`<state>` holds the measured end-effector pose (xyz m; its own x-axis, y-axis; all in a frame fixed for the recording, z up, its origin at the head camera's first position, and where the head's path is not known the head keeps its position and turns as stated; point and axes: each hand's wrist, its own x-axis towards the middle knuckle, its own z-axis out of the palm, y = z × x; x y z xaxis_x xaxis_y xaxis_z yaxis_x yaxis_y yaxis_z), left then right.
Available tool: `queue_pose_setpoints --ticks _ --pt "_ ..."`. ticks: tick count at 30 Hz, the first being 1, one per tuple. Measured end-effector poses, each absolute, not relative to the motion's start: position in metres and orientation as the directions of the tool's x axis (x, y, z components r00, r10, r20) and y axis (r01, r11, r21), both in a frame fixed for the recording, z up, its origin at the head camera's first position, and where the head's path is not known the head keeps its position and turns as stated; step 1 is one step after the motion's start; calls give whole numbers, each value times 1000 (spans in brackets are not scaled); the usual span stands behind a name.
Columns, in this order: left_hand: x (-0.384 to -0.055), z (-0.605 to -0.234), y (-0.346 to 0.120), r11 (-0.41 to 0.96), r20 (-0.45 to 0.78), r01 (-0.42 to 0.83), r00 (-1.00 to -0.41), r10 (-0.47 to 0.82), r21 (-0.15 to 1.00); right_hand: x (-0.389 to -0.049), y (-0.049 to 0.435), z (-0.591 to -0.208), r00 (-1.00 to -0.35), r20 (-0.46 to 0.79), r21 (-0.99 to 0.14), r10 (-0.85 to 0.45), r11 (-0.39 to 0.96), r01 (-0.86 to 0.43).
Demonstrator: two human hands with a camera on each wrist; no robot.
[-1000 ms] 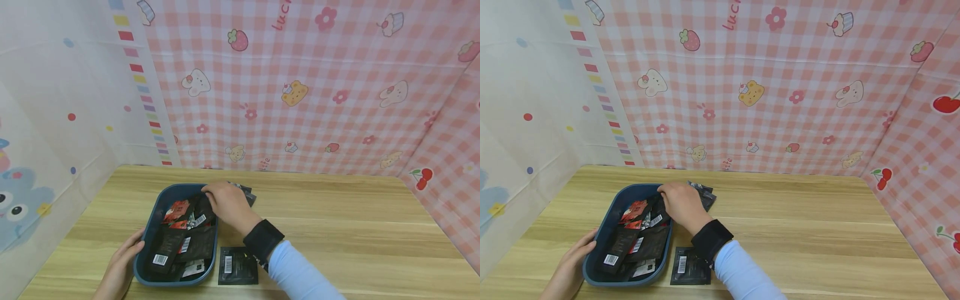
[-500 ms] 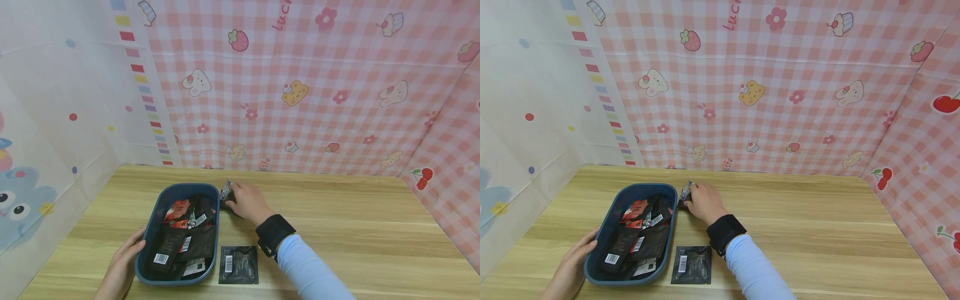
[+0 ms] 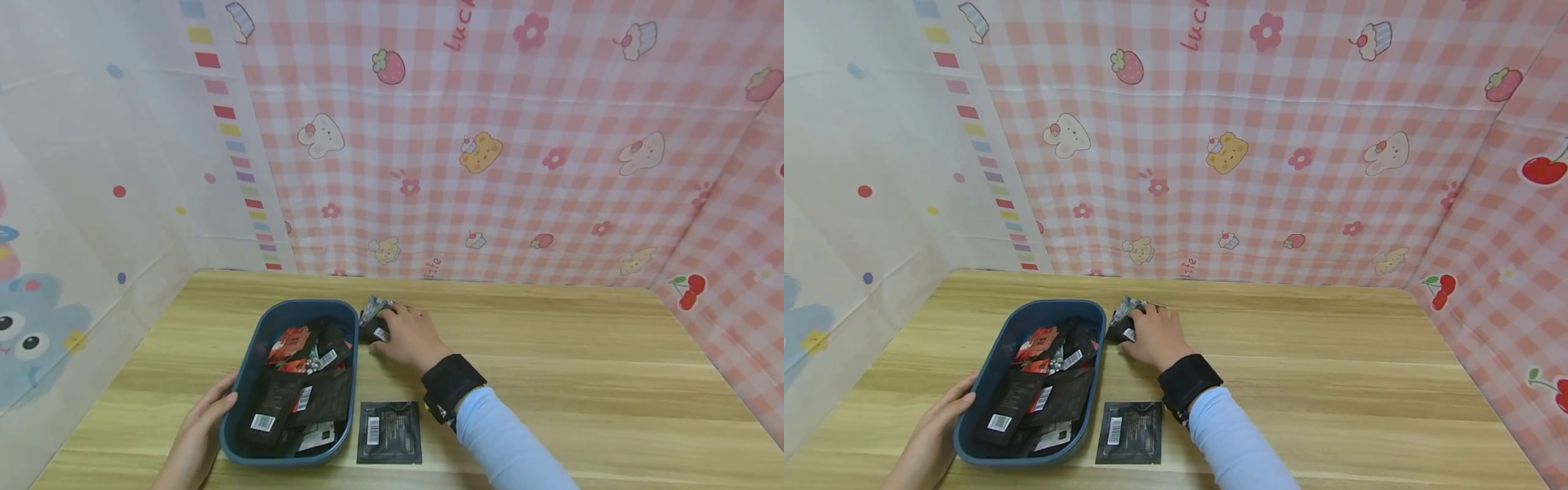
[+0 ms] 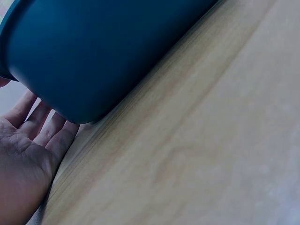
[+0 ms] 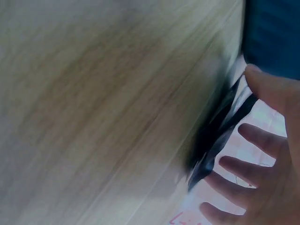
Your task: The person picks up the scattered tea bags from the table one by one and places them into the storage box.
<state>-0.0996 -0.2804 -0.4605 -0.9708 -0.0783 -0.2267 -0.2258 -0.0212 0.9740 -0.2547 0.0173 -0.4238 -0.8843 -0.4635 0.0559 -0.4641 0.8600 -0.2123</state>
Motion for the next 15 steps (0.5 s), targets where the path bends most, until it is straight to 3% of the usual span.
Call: queue_pose_setpoints --ticks 10,15 --pt "-100 -464 -281 -34 -227 -225 -971 -81 974 -256 18 -407 -887 243 -351 -391 818 -457" --pt "-101 -463 -282 -37 -231 -228 -970 -78 973 -244 9 -396 -814 409 -355 -413 749 -559"
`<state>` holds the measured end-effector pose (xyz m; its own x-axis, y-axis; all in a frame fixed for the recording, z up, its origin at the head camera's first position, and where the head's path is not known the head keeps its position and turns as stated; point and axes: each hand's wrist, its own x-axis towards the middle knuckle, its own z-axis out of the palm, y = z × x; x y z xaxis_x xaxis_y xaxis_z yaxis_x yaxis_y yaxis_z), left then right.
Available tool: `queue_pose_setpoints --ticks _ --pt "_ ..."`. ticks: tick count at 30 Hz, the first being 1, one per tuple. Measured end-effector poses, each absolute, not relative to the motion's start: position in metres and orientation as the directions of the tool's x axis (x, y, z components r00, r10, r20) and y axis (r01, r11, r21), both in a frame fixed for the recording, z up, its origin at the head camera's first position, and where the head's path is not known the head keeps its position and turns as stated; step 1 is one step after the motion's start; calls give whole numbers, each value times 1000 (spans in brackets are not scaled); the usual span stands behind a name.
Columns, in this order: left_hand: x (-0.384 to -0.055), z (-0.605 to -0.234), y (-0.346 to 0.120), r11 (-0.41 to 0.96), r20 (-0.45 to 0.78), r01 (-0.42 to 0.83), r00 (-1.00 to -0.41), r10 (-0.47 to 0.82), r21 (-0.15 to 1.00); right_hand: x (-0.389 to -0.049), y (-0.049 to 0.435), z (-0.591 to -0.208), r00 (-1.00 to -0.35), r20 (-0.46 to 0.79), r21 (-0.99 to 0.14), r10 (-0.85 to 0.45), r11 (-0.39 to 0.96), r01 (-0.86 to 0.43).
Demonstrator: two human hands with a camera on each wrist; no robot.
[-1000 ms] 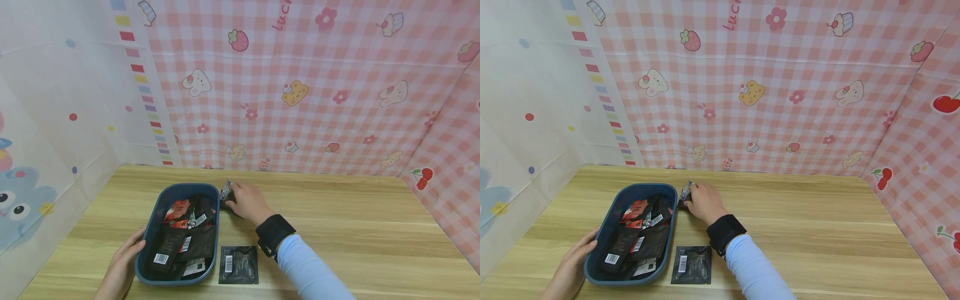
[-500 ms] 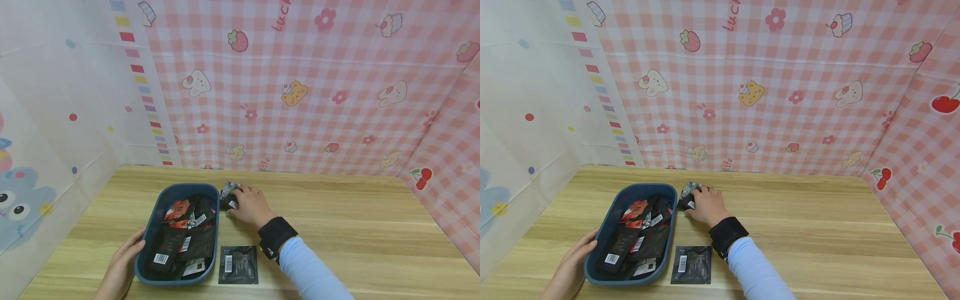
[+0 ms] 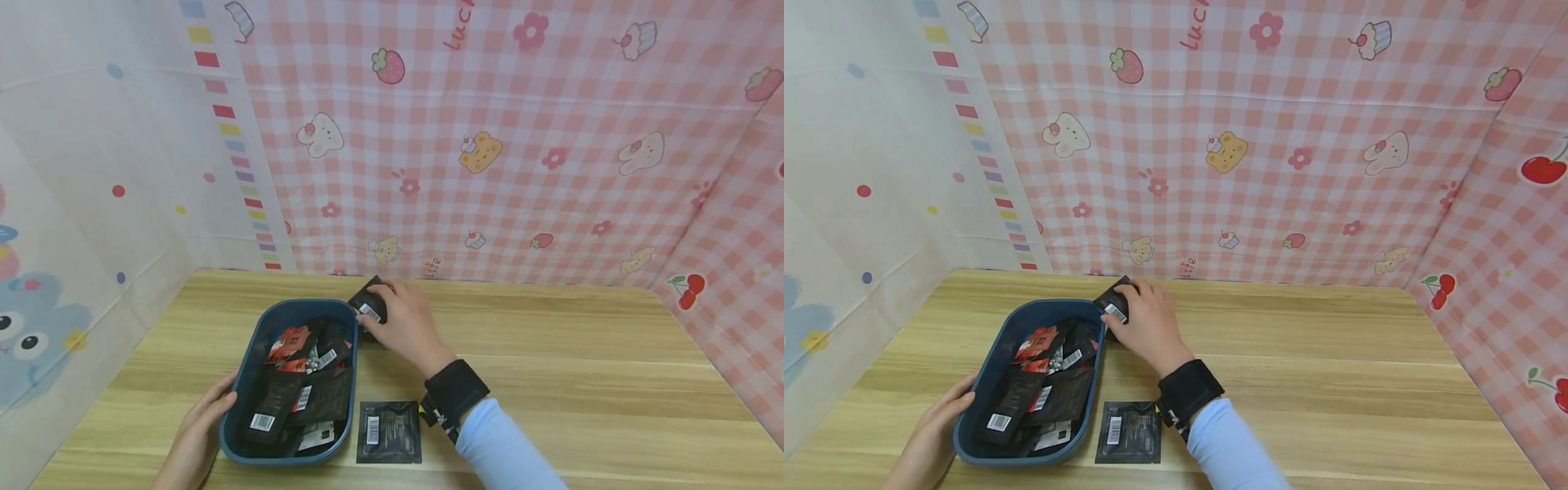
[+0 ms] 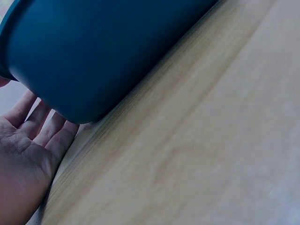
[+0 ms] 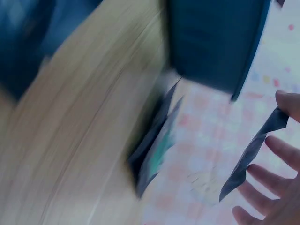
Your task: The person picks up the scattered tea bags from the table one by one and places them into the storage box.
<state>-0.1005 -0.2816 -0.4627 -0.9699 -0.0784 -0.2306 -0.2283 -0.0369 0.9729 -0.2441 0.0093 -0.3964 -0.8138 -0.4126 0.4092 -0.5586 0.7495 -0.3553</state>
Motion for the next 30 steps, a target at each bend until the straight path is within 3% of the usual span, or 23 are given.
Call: queue_pose_setpoints --ticks 3,8,13,26,30 --pt "-101 -462 -282 -33 -233 -231 -970 -73 972 -232 0 -392 -759 415 -314 -502 704 -637" --pt "-100 -468 -282 9 -224 -225 -972 -66 974 -211 -17 -392 -679 269 -262 -684 626 -734" --pt "-100 -472 -283 11 -227 -228 -972 -68 974 -198 -32 -393 -635 207 -218 -744 598 -771" --pt "-99 -470 -287 15 -215 -217 -974 -69 976 -190 -48 -392 -631 144 -256 -762 587 -768" --pt "-99 -472 -286 3 -190 -190 -980 -65 982 -195 -40 -388 -638 119 -370 -760 563 -739"
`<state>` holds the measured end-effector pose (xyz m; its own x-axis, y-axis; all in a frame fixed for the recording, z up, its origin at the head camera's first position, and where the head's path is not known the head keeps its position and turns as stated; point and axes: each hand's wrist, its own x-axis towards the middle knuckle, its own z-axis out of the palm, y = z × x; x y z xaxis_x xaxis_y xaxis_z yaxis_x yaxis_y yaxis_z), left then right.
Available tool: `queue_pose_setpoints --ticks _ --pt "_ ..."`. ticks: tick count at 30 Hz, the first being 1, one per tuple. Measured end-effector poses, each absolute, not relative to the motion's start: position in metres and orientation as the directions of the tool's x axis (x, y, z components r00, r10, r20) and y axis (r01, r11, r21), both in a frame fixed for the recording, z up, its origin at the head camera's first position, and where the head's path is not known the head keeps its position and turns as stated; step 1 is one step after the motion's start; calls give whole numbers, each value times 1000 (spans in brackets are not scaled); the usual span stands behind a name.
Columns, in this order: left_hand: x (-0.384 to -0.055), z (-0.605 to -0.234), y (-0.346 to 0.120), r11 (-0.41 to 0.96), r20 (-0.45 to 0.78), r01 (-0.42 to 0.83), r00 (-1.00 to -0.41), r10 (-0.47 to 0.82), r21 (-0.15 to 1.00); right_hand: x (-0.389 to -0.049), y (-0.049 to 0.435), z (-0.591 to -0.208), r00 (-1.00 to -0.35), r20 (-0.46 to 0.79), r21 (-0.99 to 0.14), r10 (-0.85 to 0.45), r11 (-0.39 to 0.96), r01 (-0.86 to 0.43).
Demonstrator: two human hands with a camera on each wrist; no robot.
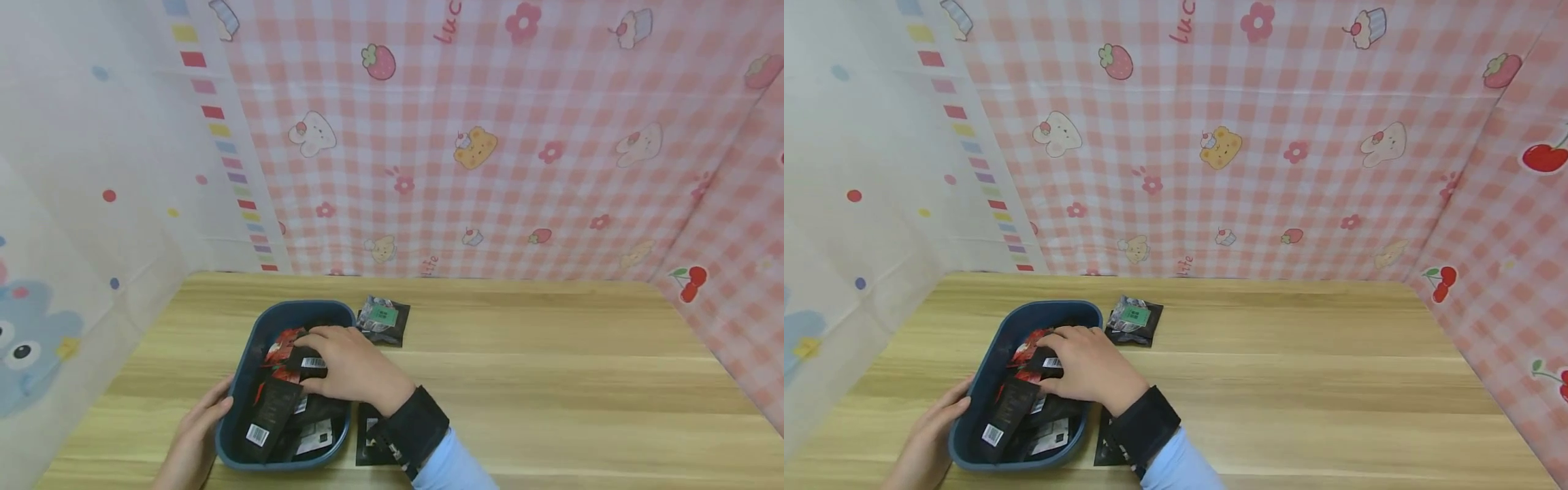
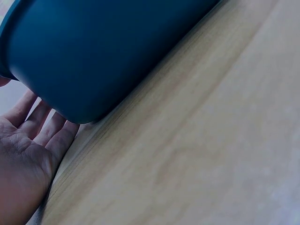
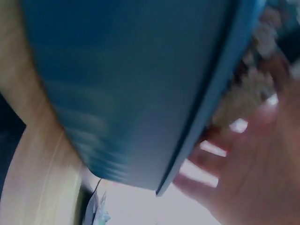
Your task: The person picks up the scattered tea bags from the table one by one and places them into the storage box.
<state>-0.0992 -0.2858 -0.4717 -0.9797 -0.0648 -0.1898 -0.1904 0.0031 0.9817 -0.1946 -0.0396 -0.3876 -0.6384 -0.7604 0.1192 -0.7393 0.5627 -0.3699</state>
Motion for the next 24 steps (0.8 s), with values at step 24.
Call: queue_pose_setpoints --ticks 24 --pt "-102 -468 -282 -1 -265 -266 -959 -97 964 -246 17 -413 -915 17 -495 -403 792 -358"
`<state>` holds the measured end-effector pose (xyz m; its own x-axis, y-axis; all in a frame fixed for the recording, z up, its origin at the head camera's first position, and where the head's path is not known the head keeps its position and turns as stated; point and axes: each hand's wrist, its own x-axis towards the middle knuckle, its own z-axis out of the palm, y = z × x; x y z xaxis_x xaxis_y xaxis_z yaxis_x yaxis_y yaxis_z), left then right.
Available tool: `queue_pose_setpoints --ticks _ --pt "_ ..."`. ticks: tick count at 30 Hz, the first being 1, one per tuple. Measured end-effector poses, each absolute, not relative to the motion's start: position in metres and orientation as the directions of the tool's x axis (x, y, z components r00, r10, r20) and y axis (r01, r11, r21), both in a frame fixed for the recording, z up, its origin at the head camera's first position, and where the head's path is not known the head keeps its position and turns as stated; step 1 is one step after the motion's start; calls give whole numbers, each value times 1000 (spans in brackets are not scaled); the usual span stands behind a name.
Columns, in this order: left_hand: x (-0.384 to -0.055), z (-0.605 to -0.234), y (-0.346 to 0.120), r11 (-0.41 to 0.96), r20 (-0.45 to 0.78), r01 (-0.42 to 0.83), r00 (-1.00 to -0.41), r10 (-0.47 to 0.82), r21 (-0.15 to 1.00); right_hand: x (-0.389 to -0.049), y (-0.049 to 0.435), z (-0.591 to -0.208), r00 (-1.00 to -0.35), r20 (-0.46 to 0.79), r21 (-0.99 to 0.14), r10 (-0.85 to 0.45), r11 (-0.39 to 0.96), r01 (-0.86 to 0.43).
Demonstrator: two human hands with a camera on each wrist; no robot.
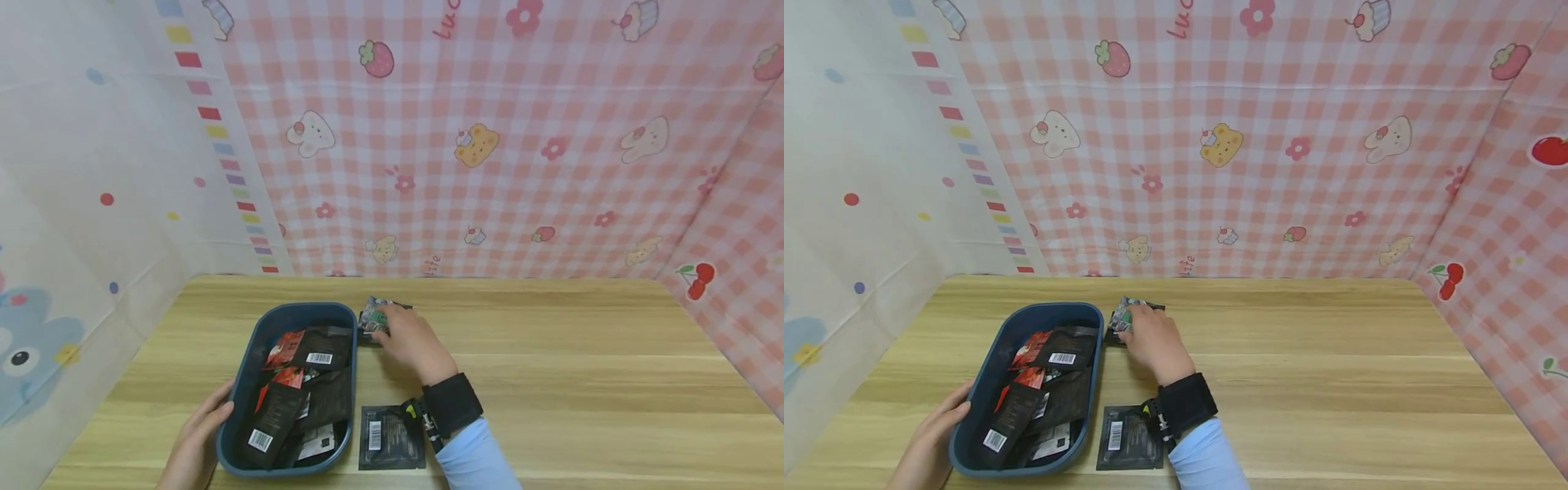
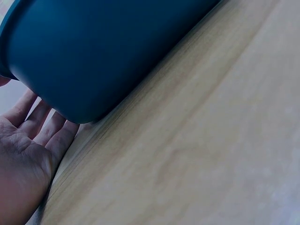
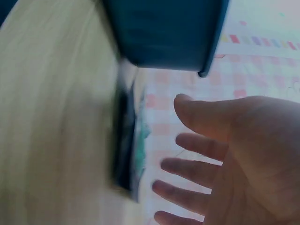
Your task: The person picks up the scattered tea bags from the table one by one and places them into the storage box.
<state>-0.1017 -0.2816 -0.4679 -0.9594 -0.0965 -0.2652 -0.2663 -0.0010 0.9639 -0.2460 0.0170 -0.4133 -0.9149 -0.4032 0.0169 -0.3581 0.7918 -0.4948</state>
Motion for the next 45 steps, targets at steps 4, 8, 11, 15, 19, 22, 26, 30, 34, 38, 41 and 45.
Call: queue_pose_setpoints --ticks 4,8,11,15,19,22,26,30,34,38,41,45 --pt "-103 -467 -280 6 -254 -255 -964 -82 967 -250 20 -425 -929 -33 -481 -370 820 -310" --pt "-103 -467 -281 24 -265 -268 -961 -84 963 -252 21 -434 -927 -90 -461 -363 841 -284" --pt "-103 -468 -282 33 -276 -280 -957 -92 959 -252 21 -437 -927 -79 -442 -366 847 -297" --pt "-102 -468 -283 15 -292 -295 -951 -96 955 -252 21 -437 -936 -30 -434 -351 848 -305" --pt "-102 -467 -282 13 -295 -298 -951 -93 955 -249 21 -432 -937 -30 -432 -348 850 -302" --pt "-102 -466 -281 12 -292 -294 -952 -90 956 -246 22 -427 -928 -51 -422 -368 850 -315" --pt "-102 -466 -281 4 -292 -294 -952 -95 956 -242 25 -419 -910 -99 -440 -404 837 -324" --pt "-102 -465 -280 -9 -291 -291 -952 -95 957 -238 29 -407 -904 -142 -479 -404 827 -294" --pt "-102 -463 -280 -14 -294 -294 -952 -89 956 -234 33 -394 -922 -118 -453 -368 847 -279" --pt "-102 -465 -281 -8 -287 -288 -954 -89 958 -229 33 -382 -937 -36 -450 -348 843 -295" --pt "-102 -465 -280 -3 -292 -293 -952 -97 956 -222 26 -371 -921 87 -441 -381 814 -378" --pt "-101 -462 -280 -9 -307 -308 -946 -100 951 -210 9 -360 -825 278 -350 -493 748 -565"
